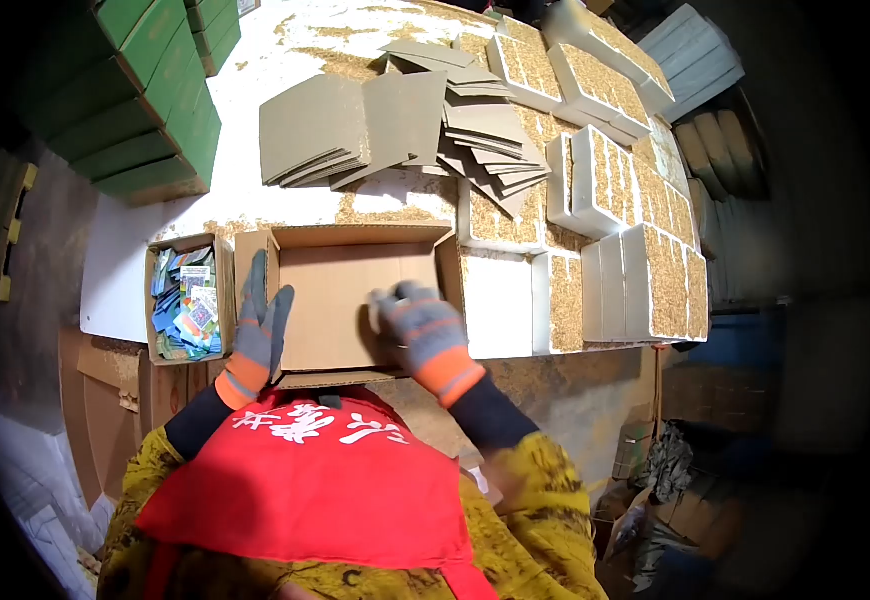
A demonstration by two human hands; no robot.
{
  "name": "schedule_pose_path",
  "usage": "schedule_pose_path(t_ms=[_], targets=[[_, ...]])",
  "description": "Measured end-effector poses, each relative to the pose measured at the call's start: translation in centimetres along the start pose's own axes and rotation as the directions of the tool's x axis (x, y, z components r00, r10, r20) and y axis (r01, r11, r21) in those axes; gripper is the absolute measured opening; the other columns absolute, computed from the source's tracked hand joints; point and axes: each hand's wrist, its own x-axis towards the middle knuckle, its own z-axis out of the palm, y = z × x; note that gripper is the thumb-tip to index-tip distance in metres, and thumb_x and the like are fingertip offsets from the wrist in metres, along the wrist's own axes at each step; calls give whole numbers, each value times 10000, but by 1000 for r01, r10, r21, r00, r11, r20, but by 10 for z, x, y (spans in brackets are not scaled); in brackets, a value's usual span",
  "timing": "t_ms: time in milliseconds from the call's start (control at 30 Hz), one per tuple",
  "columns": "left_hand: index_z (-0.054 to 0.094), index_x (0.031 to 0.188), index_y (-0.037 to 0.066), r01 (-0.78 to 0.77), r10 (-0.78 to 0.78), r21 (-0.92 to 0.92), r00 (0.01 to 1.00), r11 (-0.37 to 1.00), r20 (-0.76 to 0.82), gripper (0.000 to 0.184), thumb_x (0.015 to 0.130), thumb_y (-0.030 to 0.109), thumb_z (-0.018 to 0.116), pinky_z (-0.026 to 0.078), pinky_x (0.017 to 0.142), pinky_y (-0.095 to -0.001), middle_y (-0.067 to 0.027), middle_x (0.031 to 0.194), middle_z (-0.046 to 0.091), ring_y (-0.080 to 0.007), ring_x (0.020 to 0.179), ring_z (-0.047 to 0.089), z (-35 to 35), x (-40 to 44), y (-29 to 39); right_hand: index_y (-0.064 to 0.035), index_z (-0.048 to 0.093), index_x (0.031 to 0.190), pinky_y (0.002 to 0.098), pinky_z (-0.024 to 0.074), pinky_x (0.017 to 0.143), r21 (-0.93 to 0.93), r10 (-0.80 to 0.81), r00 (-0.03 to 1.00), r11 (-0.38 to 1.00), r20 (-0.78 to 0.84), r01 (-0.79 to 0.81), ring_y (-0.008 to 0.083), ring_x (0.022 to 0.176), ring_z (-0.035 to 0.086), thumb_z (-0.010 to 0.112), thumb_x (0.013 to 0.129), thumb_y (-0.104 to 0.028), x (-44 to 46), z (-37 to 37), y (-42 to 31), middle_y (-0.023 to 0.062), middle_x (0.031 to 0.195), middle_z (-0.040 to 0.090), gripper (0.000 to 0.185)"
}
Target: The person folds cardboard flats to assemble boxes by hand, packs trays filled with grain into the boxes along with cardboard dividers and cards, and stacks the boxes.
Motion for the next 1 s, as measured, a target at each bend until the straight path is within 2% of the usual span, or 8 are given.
schedule_pose_path(t_ms=[200, 300, 367, 433, 500, 800, 900, 1000], targets=[[260, 1441, -3, -40, 42, -12, 934, 999, 355, 519, 983, 160, 441, 336, 1061, -321, -110, 1381, 452, -197, 1246, 447, -45, 11, 7, -107, 557, 1239, 359, 451, 952, 586, -16, 998, 809, -68, 53, 246, 1086, 581, 565, 814, -47, -1, -10, 39, 140, 1167, 600, 429], [243, 1440, -23, 522, -179, -624, 831, 581, 527, 678, 932, 300, 555, 355, 1049, -333, -141, 1379, 453, -238, 1253, 451, -7, -9, -96, -37, 416, 1386, 322, 372, 1036, 951, 390, 916, 307, -96, -31, 201, 1230, 476, 471, 839, 49, -15, -21, 93, 135, 1333, 511, 557], [262, 1413, -47, 390, -375, 27, 860, 920, 346, 917, 773, 409, 736, 363, 1041, -372, -176, 1359, 446, -249, 1271, 421, 21, -14, -112, 8, 289, 1436, 353, 348, 1060, 933, 371, 896, 161, 245, -322, 270, 1317, 368, 652, 854, -239, -19, 55, 129, 229, 1415, 376, 729], [319, 1371, -51, 324, -392, 266, 880, 908, 266, 923, 713, 376, 804, 384, 1029, -408, -185, 1313, 473, -257, 1253, 430, 29, -7, -77, 50, 322, 1398, 359, 358, 1038, 439, 513, 823, 699, 243, -565, 287, 1276, 406, 721, 796, -398, -12, 87, 89, 275, 1355, 424, 850], [367, 1337, -31, 683, -486, -301, 703, 666, 519, 899, 678, 368, 831, 415, 1000, -412, -194, 1304, 479, -287, 1225, 453, 23, -8, -44, 88, 325, 1365, 365, 359, 1012, 710, 466, 857, 527, 219, -468, 315, 1216, 448, 752, 772, -380, -18, 100, 94, 290, 1299, 469, 868], [432, 1360, 31, -115, 146, -391, 988, 913, 50, 420, 978, 198, 485, 392, 1007, -327, -95, 1326, 512, -208, 1193, 490, -60, 112, 31, -30, 500, 1275, 321, 446, 954, 972, 359, 933, -223, 10, 75, 178, 1120, 536, 480, 970, -305, 48, -7, 92, 79, 1211, 569, 411], [294, 1457, 94, -599, 369, -643, 801, 477, -472, 501, 990, 235, 404, 289, 1103, -321, -47, 1517, 263, -187, 1367, 292, -167, 191, 74, -17, 473, 1308, 329, 415, 995, 801, 290, 938, -506, -192, 320, 218, 1165, 517, 424, 992, -375, 127, -87, 50, 104, 1264, 542, 480], [276, 1454, 65, -742, 472, -43, 469, 669, -746, 548, 960, 124, 507, 358, 1082, -324, -132, 1477, 304, -211, 1300, 380, -314, 231, 120, -16, 493, 1284, 334, 433, 968, 754, 166, 901, -498, -402, 428, 223, 1137, 530, 496, 945, -313, 206, -182, 11, 107, 1238, 559, 451]])
